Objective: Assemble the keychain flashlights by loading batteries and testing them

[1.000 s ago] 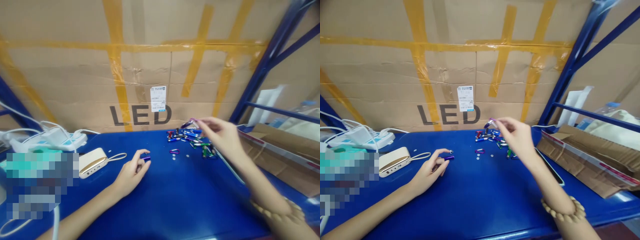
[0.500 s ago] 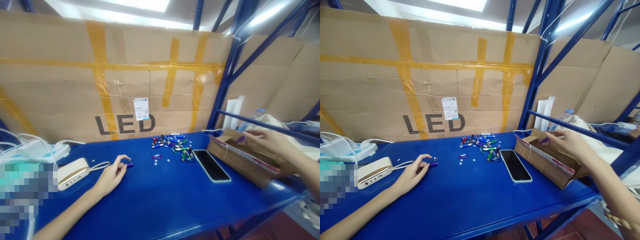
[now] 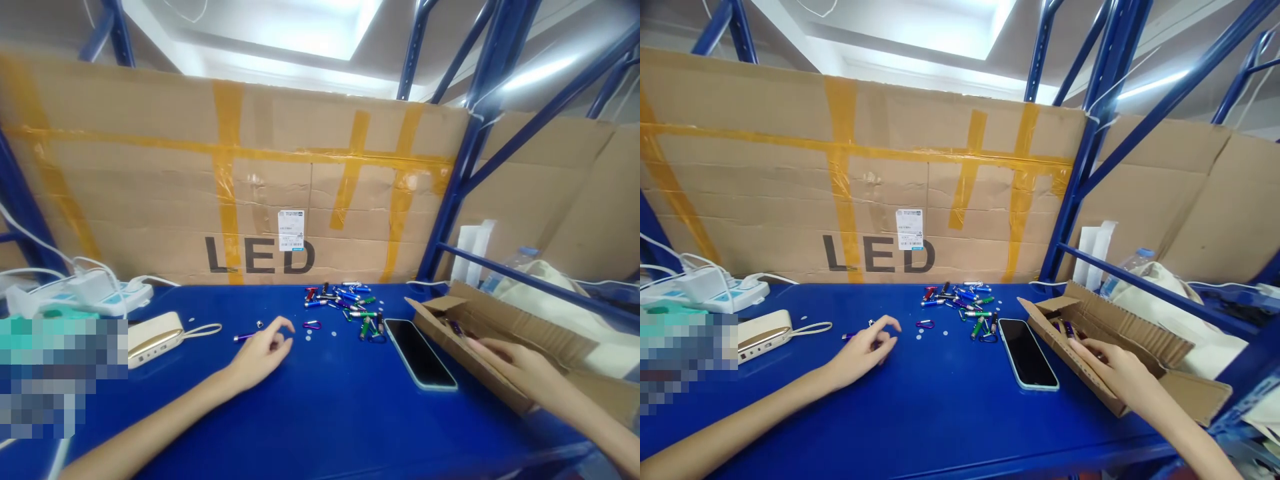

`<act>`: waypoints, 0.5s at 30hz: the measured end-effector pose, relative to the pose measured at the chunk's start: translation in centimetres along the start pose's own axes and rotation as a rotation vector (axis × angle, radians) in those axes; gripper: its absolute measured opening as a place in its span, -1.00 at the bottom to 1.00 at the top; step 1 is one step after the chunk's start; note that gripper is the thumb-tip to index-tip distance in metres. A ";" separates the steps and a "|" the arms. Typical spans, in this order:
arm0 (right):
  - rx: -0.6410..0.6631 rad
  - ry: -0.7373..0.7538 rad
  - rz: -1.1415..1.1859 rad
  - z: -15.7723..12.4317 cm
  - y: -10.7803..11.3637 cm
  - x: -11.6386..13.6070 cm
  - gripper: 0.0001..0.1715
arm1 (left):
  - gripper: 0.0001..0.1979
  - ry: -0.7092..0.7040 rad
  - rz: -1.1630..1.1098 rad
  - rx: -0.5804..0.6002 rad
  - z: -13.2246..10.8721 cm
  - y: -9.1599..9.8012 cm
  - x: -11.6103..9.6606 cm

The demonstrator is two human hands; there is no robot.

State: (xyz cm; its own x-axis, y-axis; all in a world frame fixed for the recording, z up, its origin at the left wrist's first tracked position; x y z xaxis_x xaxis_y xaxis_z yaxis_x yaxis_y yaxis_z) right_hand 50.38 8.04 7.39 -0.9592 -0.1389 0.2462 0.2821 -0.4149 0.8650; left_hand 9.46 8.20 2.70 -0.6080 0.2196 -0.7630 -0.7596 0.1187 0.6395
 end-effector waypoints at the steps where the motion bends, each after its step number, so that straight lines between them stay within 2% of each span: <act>1: 0.056 -0.047 0.038 -0.5 -0.7 0.2 -0.55 | -0.77 0.051 -0.133 0.055 0.4 -1.6 -0.7; 3: 0.126 -0.114 0.038 -1.6 -1.7 0.9 -0.53 | -0.67 0.162 -0.325 0.205 1.3 -5.4 -2.4; 4: 0.118 -0.124 0.002 -2.1 -1.7 1.5 -0.53 | -0.63 0.170 -0.381 0.278 1.8 -7.2 -3.8; 8: 0.060 -0.104 -0.142 -3.6 -2.0 3.8 -0.55 | -0.54 0.128 -0.350 0.498 4.0 -12.8 -8.6; 11: 0.033 -0.069 -0.171 -4.4 -2.6 5.0 -0.60 | -0.49 0.171 -0.293 0.486 6.2 -14.8 -9.7; 15: 0.069 -0.113 -0.076 -5.1 -3.6 4.5 -0.59 | -0.39 0.055 -0.029 0.268 8.8 -15.3 -11.1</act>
State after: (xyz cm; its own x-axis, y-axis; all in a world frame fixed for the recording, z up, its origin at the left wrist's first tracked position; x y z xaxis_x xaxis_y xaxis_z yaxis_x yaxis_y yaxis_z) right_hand 45.11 4.37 3.16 -0.9748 -0.0061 0.2228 0.2103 -0.3572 0.9101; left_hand 29.82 12.44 2.23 -0.6043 0.1605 -0.7805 -0.6929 0.3778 0.6141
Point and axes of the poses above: each hand's wrist, its own z-axis towards the middle knuckle, its own y-axis out of the back of the hand, x = y × z, the point moved 10 cm from there along z, towards the middle knuckle, and after that the axes turned 7 degrees about y, right-handed, at the moved point
